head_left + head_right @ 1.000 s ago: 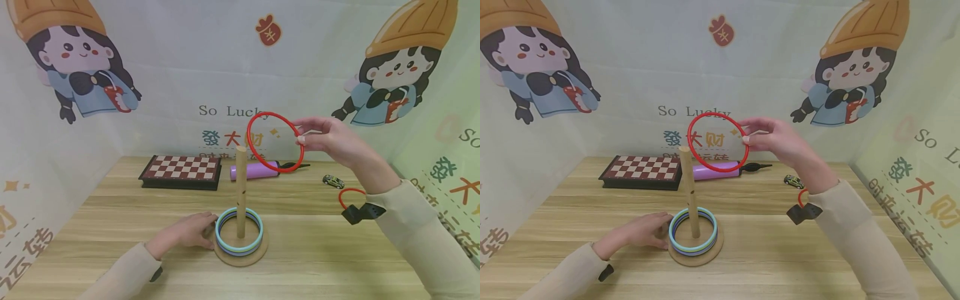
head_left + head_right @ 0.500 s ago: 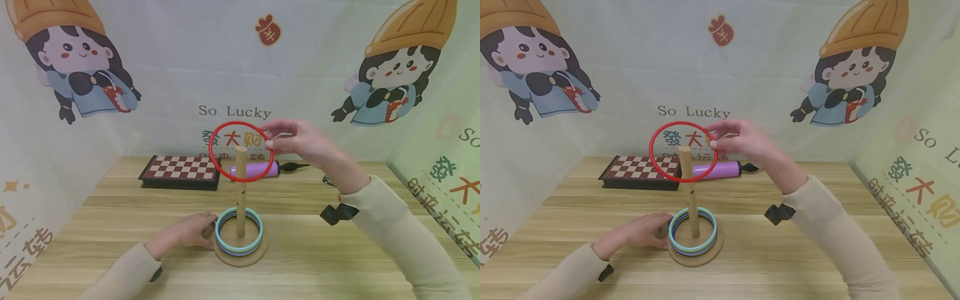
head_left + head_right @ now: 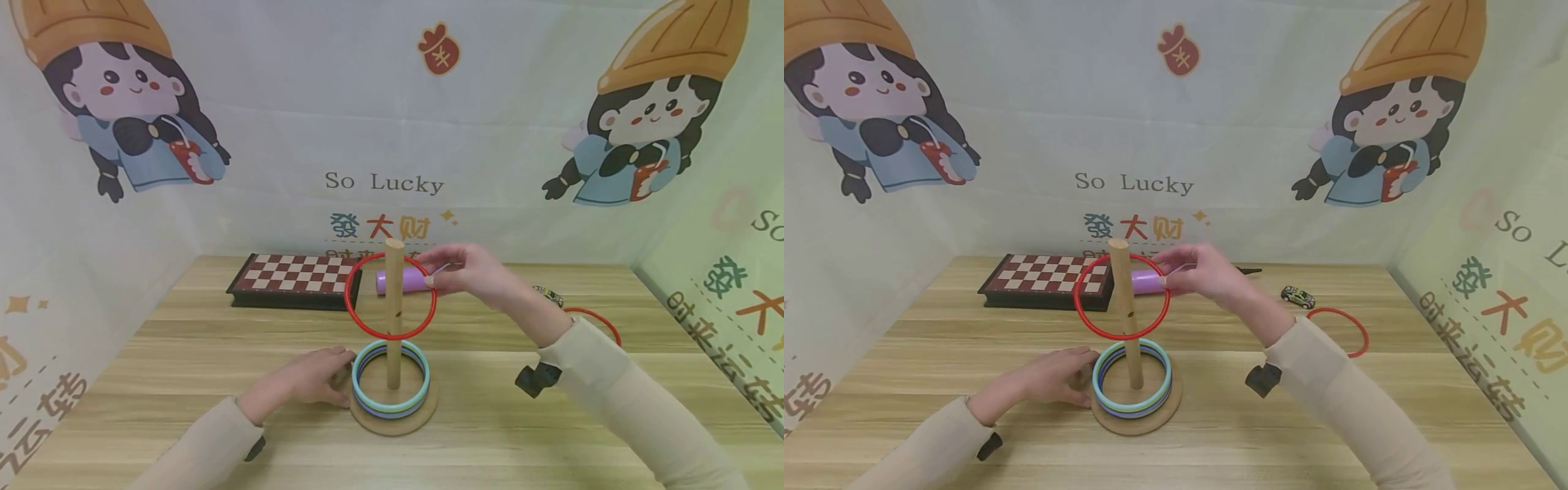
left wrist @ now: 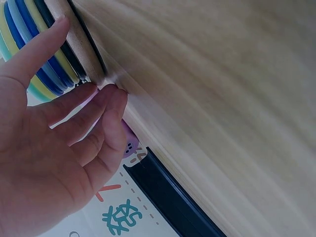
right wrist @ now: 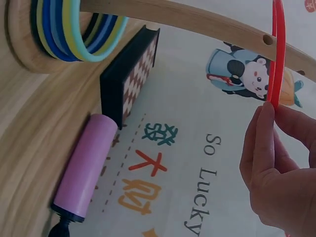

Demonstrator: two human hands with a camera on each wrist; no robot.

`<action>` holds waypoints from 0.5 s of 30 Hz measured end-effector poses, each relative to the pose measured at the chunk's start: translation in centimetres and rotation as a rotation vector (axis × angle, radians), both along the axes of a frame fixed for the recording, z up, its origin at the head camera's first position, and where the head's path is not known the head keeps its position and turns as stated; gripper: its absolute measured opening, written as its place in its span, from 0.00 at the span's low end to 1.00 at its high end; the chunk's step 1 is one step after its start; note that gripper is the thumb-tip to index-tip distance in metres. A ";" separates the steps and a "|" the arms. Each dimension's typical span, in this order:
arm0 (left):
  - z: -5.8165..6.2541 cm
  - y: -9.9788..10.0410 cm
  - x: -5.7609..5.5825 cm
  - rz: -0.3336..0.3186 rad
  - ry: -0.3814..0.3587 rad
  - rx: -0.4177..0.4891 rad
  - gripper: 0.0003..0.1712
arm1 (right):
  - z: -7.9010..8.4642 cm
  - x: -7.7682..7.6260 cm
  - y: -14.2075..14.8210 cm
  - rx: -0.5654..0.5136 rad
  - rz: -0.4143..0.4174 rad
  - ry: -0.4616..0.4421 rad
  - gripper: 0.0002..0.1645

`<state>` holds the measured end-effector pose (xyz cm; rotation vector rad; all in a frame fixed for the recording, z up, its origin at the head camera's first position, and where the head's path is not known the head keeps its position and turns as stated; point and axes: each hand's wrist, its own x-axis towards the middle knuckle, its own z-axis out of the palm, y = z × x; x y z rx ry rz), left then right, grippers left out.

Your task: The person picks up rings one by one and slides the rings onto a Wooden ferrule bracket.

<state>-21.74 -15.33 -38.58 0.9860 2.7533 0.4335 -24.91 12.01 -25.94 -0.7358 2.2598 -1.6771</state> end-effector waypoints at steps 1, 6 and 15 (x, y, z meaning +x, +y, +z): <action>0.0 0.0 0.0 -0.002 0.004 -0.002 0.35 | -0.4 0.0 0.0 -0.001 0.003 -0.004 0.22; -0.1 0.0 0.0 -0.009 0.020 0.002 0.34 | -2.6 -0.1 0.0 -0.002 0.013 -0.036 0.22; -0.1 0.0 -0.1 -0.023 0.031 -0.003 0.35 | -6.2 -0.1 -0.2 0.036 0.044 -0.080 0.20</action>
